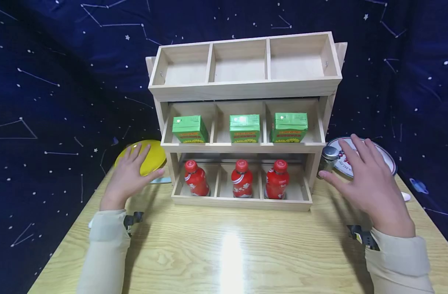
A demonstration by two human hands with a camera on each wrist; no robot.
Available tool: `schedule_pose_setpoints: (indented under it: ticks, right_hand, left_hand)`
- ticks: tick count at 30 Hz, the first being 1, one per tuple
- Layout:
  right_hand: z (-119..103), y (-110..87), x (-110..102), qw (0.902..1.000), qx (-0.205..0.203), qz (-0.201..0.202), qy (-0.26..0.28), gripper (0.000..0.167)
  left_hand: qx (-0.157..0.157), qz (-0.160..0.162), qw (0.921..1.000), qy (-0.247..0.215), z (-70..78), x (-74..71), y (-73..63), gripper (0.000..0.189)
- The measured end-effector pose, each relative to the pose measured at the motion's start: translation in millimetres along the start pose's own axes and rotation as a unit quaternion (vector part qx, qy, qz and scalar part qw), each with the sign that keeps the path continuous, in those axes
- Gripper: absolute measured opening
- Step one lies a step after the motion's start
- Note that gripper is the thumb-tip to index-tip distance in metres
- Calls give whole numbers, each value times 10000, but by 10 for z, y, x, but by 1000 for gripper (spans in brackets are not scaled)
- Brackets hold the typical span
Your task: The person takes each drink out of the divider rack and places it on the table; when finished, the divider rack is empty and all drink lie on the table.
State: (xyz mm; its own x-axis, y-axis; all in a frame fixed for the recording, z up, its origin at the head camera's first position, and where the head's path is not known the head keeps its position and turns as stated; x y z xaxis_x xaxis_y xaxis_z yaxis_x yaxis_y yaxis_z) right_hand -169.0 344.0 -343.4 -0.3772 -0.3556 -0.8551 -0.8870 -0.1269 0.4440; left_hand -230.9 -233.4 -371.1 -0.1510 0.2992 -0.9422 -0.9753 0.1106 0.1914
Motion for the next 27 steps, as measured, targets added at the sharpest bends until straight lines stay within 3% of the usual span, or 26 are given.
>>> schedule_pose_setpoints:
  ticks: [4,8,11,14,17,21,27]
  right_hand:
    - [-144,64,-41,9912,-368,1101,630,76]
    - [-336,181,-55,9626,-677,2136,1525,61]
    - [-482,293,-73,9416,-799,2425,2195,58]
    - [-605,398,-103,9297,-861,2390,2668,61]
    - [-705,480,-122,9302,-896,2258,2753,64]
    - [-797,562,-126,9403,-971,2082,2513,70]
    - [-840,686,-43,9485,-960,1866,2374,77]
  left_hand:
    - [72,380,9986,-347,-4,0,41,95]
    - [52,581,9938,-950,-12,6,100,90]
    - [8,616,9857,-1571,-4,26,141,87]
    - [1,601,9746,-2155,16,71,194,82]
    - [43,553,9645,-2584,38,140,257,80]
    - [119,578,9552,-2900,57,214,331,76]
    - [169,653,9248,-3743,69,279,398,63]
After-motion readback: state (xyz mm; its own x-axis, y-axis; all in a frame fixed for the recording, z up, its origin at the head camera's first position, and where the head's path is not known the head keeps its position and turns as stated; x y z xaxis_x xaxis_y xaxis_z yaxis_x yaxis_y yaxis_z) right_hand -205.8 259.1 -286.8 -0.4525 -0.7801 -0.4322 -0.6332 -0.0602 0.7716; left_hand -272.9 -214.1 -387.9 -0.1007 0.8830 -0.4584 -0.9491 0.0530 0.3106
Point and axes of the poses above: each hand's wrist, its own y-axis towards the middle knuckle, its own x-axis out of the palm, z = x × y, the point moved 1 cm from there along y, towards the middle knuckle
